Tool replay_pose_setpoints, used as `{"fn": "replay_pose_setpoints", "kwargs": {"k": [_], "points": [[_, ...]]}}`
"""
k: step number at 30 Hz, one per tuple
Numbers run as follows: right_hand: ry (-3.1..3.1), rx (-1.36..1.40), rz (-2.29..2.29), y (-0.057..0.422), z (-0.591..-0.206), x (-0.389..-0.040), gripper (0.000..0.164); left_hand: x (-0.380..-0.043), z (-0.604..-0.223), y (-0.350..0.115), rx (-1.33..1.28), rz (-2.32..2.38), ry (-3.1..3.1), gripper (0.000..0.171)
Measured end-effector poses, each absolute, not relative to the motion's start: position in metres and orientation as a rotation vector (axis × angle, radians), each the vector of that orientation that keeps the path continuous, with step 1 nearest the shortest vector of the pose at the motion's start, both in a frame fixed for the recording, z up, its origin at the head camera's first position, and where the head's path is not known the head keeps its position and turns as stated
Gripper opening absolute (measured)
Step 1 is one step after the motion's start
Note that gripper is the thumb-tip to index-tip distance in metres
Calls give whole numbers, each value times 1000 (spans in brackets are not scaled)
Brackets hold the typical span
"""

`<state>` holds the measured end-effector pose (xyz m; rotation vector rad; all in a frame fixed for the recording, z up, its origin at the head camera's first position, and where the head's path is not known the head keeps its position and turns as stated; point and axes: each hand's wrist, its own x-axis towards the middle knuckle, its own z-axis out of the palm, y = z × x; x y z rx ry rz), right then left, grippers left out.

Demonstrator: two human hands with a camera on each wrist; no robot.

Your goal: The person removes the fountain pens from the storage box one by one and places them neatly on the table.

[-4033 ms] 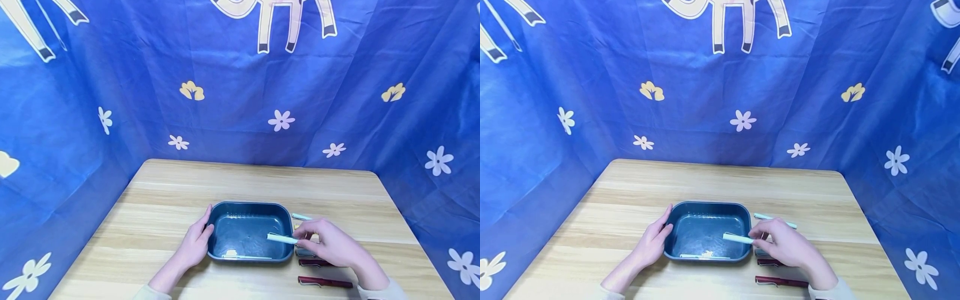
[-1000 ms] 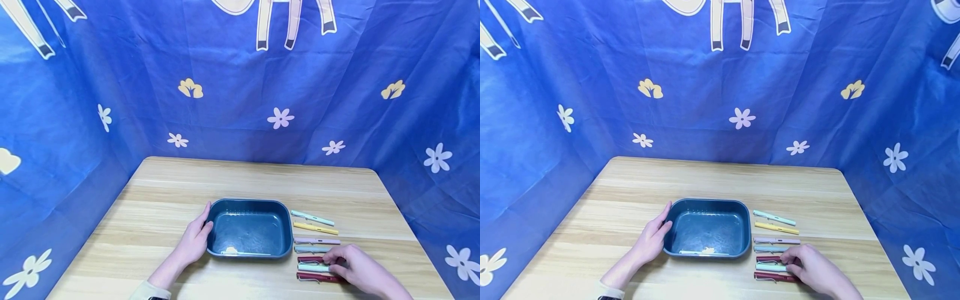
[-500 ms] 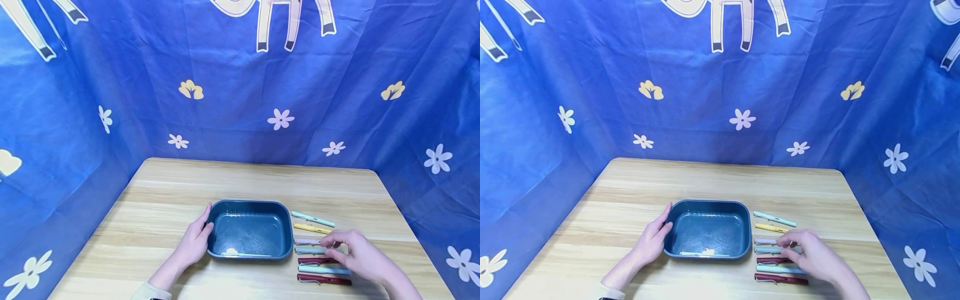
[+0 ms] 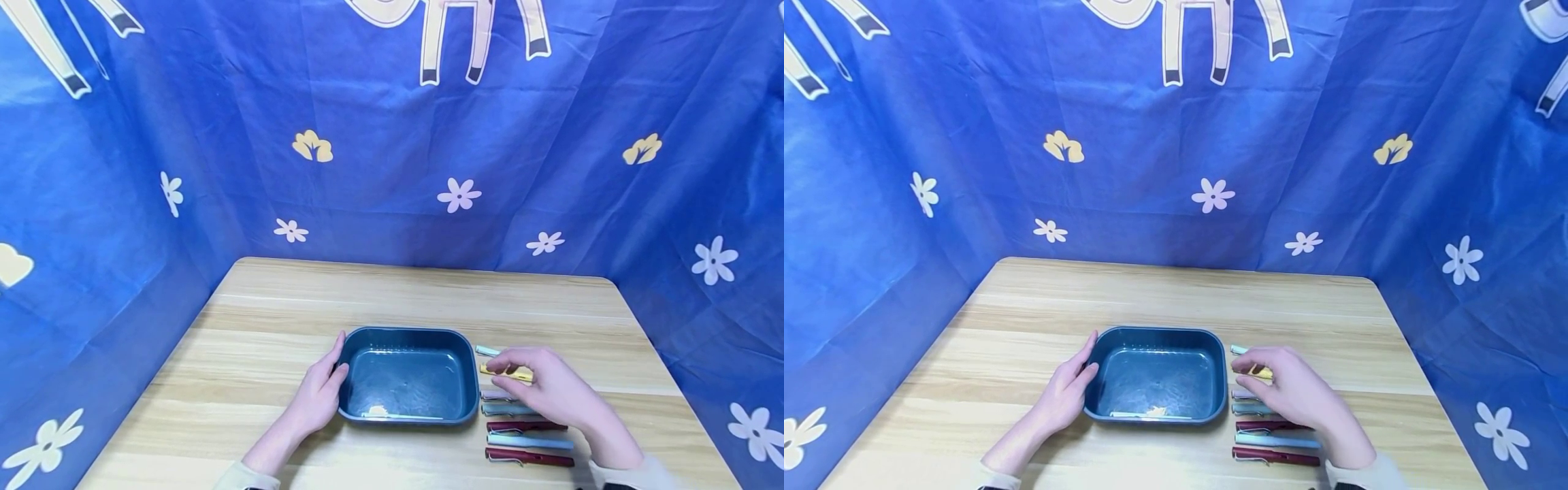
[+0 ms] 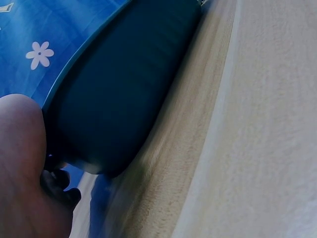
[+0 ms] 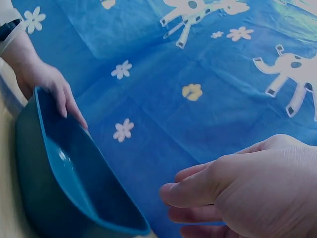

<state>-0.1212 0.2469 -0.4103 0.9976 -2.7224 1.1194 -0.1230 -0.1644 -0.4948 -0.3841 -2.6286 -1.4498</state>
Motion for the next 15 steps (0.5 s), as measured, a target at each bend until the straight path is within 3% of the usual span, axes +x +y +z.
{"fn": "replay_pose_setpoints", "kwargs": {"k": [15], "points": [[-2750, 1176, 1250, 170, -422, -149, 17, -123, -495, -165, -385, -1459, -2635, 58]]}}
